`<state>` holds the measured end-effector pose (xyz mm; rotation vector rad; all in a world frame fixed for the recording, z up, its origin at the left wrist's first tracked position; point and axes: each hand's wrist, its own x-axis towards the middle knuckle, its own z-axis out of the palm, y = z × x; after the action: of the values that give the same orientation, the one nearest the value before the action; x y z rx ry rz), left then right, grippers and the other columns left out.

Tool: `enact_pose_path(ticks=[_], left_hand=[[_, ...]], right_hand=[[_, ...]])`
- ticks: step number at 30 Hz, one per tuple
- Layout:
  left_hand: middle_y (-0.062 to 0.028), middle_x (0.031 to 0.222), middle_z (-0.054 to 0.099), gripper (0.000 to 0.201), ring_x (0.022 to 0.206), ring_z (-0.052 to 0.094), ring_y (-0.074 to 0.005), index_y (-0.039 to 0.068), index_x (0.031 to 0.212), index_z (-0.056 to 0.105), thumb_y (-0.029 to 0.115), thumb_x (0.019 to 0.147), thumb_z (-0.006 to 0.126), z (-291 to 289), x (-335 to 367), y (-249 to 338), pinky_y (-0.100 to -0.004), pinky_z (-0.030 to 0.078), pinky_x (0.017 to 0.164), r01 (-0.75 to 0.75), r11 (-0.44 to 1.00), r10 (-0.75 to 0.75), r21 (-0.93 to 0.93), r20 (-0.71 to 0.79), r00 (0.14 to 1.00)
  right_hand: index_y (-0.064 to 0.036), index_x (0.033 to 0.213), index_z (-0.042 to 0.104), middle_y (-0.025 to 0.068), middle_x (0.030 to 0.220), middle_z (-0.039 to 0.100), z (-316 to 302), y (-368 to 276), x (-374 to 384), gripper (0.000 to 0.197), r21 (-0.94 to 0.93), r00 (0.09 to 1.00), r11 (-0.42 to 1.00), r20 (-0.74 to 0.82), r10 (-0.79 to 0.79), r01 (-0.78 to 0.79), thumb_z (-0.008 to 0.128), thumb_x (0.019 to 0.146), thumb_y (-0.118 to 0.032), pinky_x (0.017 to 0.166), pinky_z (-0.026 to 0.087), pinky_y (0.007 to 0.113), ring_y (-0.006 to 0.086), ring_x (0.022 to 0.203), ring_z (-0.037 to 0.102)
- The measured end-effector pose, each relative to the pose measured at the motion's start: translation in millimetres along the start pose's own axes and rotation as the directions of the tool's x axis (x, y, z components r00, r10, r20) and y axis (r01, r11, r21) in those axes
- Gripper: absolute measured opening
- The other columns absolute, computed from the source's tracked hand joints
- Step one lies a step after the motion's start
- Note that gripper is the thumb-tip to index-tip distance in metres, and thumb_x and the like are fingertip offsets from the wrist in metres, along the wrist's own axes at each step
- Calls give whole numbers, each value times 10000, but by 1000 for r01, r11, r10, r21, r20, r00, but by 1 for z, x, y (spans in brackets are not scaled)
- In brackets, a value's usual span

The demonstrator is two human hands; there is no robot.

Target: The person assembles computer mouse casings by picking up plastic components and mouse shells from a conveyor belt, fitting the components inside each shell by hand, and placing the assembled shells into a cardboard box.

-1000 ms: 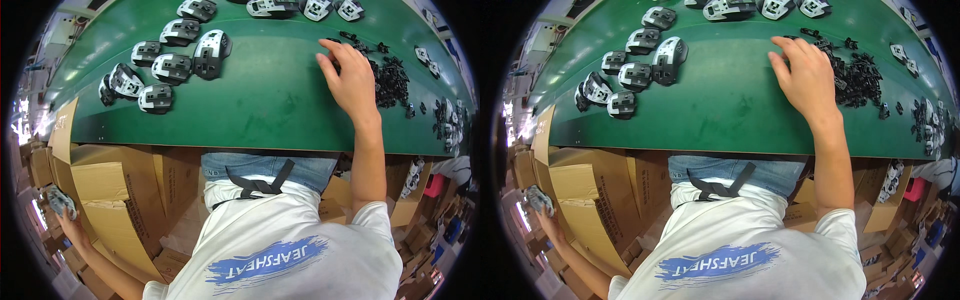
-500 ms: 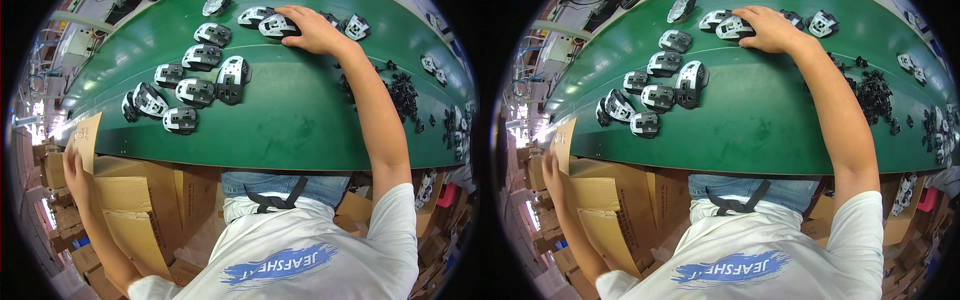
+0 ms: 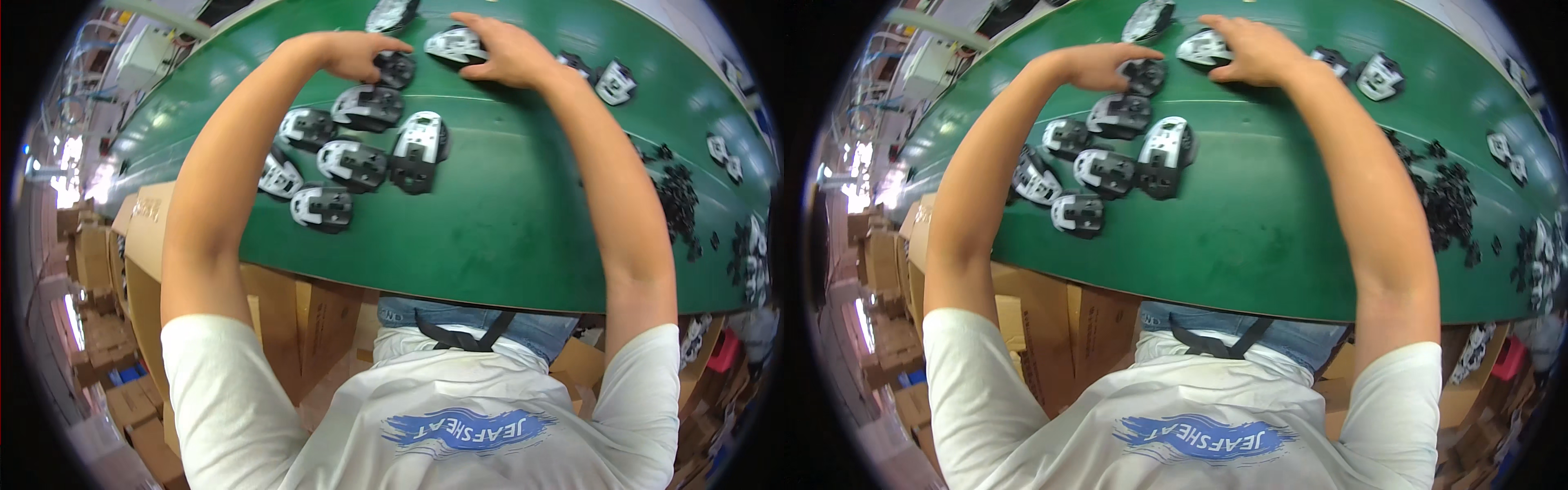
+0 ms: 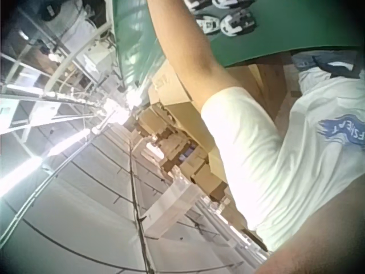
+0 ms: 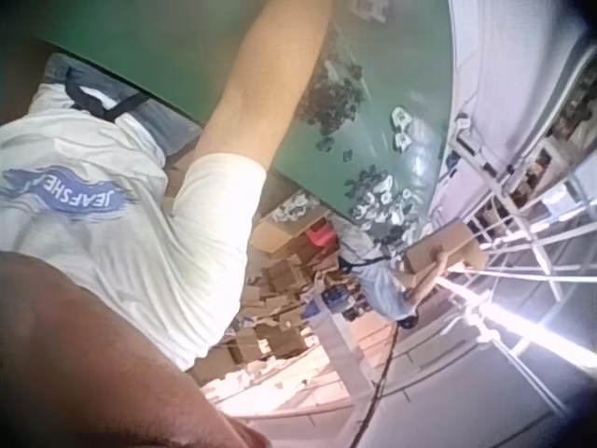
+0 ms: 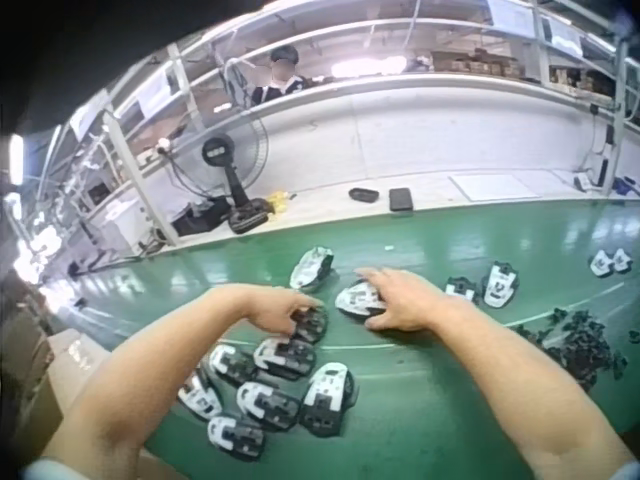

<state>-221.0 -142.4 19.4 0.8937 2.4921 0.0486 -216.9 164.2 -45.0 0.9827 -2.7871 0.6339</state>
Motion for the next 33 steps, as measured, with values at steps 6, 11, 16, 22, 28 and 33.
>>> enact_pose_path(ticks=[6,11,16,22,28,33], left_hand=[[-192,1543,566,709,1385,570,-377,149,1604,477,363,980,740,-6,-36,-26,-463,457,1157,149,987,-144,68,-65,987],[-280,1520,541,795,1392,519,-456,-3,1562,472,458,960,711,-22,-139,-27,-480,443,1167,315,847,-471,-427,-333,817],[-167,1371,661,628,1176,680,-228,78,1589,472,351,1065,685,-1,-291,-20,-391,511,1048,397,783,-556,-479,-254,791],[-170,1337,622,609,1197,622,-408,56,1478,531,169,929,769,53,-324,99,-474,516,1033,361,932,-361,-30,9,933],[-141,1387,613,591,1235,626,-343,56,1478,550,180,938,754,119,-310,74,-451,508,1044,283,933,-250,222,-166,954],[-152,1394,625,576,1225,630,-372,98,1485,573,133,938,750,118,-301,75,-463,510,1048,331,913,-291,238,-189,938]], right_hand=[[-156,1606,455,241,1371,677,4,-11,-4,925,120,995,993,-99,-2,14,847,805,-401,1091,511,465,401,1238,661],[-122,1567,504,217,1366,687,-11,-57,-8,904,421,988,905,-99,117,-65,859,793,-425,1088,516,418,358,1235,682],[-84,1488,550,202,1200,673,-13,-182,-51,795,440,922,816,-87,-377,375,841,775,-281,988,551,451,368,1116,667],[-99,1469,565,111,1102,658,6,-224,-107,764,222,824,832,153,-545,509,839,772,-245,880,515,417,285,1002,657],[-93,1486,563,133,1358,624,40,-232,-114,694,-53,888,887,-3,-459,459,780,852,-273,1047,425,428,270,1247,577],[-52,1479,545,126,1488,530,43,-222,-117,818,22,924,927,-89,-372,375,856,816,-417,1168,352,512,295,1395,475]])
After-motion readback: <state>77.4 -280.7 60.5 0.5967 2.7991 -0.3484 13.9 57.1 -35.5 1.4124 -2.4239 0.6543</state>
